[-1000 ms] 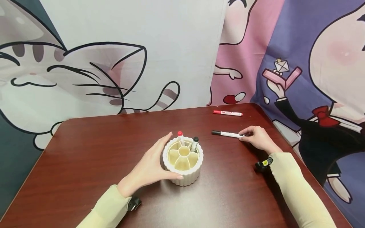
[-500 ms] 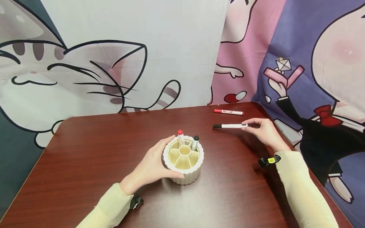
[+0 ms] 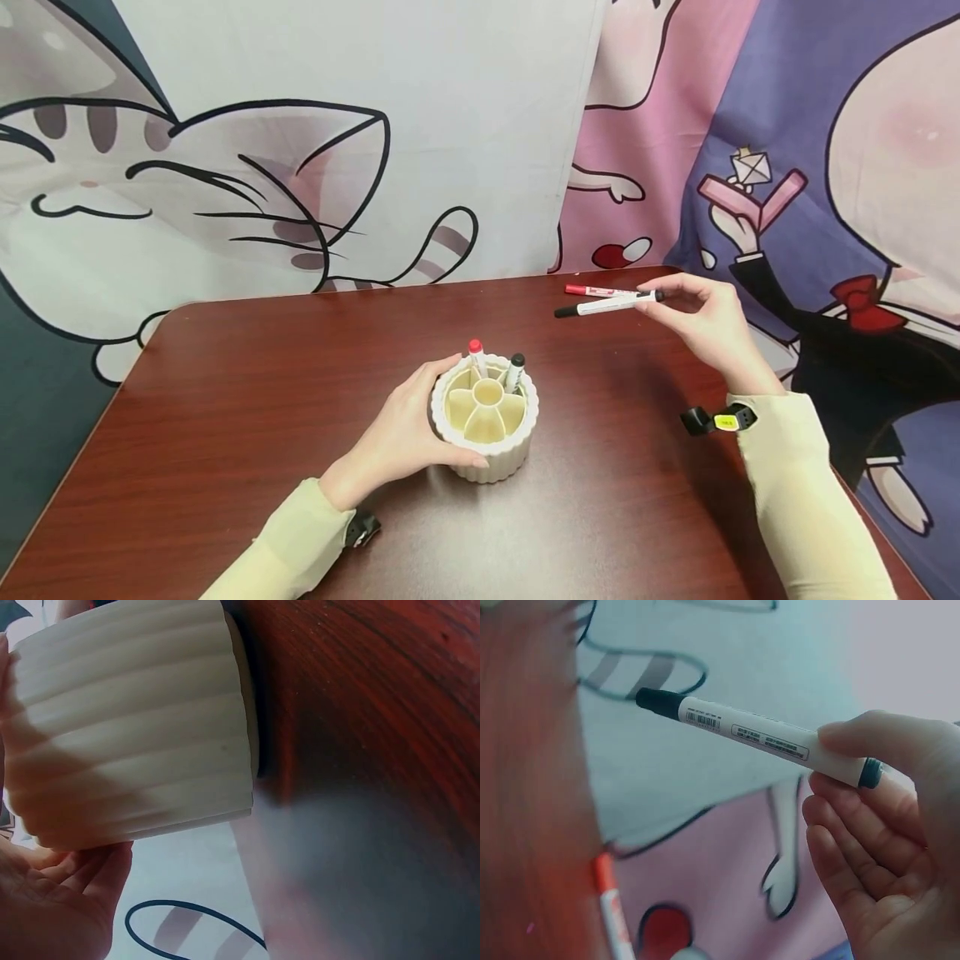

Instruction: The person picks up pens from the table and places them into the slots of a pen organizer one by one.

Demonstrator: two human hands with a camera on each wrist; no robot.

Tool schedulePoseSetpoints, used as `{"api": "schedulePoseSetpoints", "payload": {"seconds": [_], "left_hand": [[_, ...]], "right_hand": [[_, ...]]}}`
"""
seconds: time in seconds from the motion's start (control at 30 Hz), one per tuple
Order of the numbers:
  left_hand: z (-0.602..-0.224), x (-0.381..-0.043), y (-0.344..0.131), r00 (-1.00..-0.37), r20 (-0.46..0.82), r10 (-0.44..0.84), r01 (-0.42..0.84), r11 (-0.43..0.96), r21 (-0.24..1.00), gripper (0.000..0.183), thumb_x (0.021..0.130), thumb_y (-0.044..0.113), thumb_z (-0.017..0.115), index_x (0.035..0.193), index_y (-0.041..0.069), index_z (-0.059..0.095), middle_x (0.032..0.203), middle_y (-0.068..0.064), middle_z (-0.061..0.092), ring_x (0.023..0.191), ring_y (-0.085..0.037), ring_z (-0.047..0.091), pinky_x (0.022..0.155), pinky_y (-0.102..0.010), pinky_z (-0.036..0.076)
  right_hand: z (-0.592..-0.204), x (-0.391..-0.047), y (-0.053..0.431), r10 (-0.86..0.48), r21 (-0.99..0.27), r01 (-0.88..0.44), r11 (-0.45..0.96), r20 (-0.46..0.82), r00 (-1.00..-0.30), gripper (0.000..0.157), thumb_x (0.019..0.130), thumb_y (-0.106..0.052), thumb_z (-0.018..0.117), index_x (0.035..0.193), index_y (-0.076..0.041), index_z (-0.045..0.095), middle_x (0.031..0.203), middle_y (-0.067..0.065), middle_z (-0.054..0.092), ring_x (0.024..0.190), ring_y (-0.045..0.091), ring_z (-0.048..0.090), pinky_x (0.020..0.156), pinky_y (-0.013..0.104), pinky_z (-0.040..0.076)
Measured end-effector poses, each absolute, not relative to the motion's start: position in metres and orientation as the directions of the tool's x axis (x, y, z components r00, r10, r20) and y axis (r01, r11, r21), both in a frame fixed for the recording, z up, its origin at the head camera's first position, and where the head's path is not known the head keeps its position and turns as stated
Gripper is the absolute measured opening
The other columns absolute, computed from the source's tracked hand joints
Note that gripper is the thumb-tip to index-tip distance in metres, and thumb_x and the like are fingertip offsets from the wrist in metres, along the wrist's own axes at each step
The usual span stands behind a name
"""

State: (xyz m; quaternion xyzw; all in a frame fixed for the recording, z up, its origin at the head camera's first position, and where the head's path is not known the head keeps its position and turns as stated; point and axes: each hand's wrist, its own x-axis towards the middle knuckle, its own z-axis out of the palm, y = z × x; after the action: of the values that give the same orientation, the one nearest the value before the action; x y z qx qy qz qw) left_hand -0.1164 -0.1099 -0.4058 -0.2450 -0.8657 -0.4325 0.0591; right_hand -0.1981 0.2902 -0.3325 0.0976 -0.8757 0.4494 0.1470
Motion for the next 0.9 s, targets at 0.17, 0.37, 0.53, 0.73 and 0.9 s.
{"api": "schedulePoseSetpoints", "payload": {"seconds": [0.17, 0.37, 0.53, 0.73, 0.9], "left_hand": [[-0.405, -0.116, -0.109, -0.872, 0.328, 0.363, 0.481, 0.511, 0.713, 0.121, 0.05, 0.069, 0.093, 0.148, 0.016, 0.046, 0.144, 0.01, 0.05, 0.125, -0.01, 0.052, 0.102, -0.039, 0.047], [-0.405, -0.115, -0.108, -0.876, 0.328, 0.353, 0.476, 0.519, 0.71, 0.12, 0.05, 0.07, 0.092, 0.148, 0.018, 0.046, 0.144, 0.011, 0.049, 0.123, -0.01, 0.053, 0.1, -0.04, 0.048], [-0.407, -0.114, -0.107, -0.874, 0.341, 0.345, 0.481, 0.522, 0.704, 0.12, 0.05, 0.069, 0.092, 0.148, 0.017, 0.046, 0.142, 0.011, 0.05, 0.122, -0.011, 0.053, 0.098, -0.04, 0.05], [-0.407, -0.113, -0.106, -0.878, 0.345, 0.333, 0.476, 0.523, 0.707, 0.12, 0.049, 0.07, 0.092, 0.147, 0.017, 0.046, 0.14, 0.013, 0.051, 0.121, -0.008, 0.053, 0.098, -0.038, 0.05], [-0.408, -0.112, -0.106, -0.883, 0.339, 0.326, 0.467, 0.531, 0.707, 0.121, 0.049, 0.071, 0.091, 0.147, 0.018, 0.046, 0.14, 0.014, 0.051, 0.12, -0.007, 0.053, 0.098, -0.037, 0.05]], "right_hand": [[-0.309, -0.184, 0.274, -0.083, -0.783, -0.406, 0.471, 0.419, -0.904, 0.024, 0.086, -0.012, 0.084, 0.109, -0.006, 0.077, 0.091, 0.004, 0.074, 0.07, 0.02, 0.066, 0.061, 0.021, 0.053], [-0.284, -0.165, 0.256, -0.158, -0.791, -0.526, 0.313, 0.503, -0.85, 0.026, 0.083, 0.008, 0.08, 0.107, 0.004, 0.075, 0.097, 0.011, 0.072, 0.08, 0.023, 0.061, 0.067, 0.022, 0.053], [-0.263, -0.146, 0.236, -0.245, -0.791, -0.601, 0.115, 0.563, -0.789, 0.029, 0.077, 0.024, 0.073, 0.104, 0.013, 0.072, 0.094, 0.02, 0.07, 0.085, 0.025, 0.059, 0.074, 0.024, 0.052], [-0.247, -0.126, 0.215, -0.357, -0.726, -0.668, 0.167, 0.587, -0.727, 0.033, 0.073, 0.025, 0.075, 0.1, 0.007, 0.075, 0.093, 0.018, 0.07, 0.088, 0.022, 0.062, 0.08, 0.026, 0.052], [-0.253, -0.127, 0.214, -0.417, -0.674, -0.68, 0.289, 0.551, -0.723, 0.039, 0.071, 0.017, 0.083, 0.101, -0.006, 0.078, 0.095, 0.007, 0.072, 0.094, 0.021, 0.064, 0.087, 0.029, 0.05]]}}
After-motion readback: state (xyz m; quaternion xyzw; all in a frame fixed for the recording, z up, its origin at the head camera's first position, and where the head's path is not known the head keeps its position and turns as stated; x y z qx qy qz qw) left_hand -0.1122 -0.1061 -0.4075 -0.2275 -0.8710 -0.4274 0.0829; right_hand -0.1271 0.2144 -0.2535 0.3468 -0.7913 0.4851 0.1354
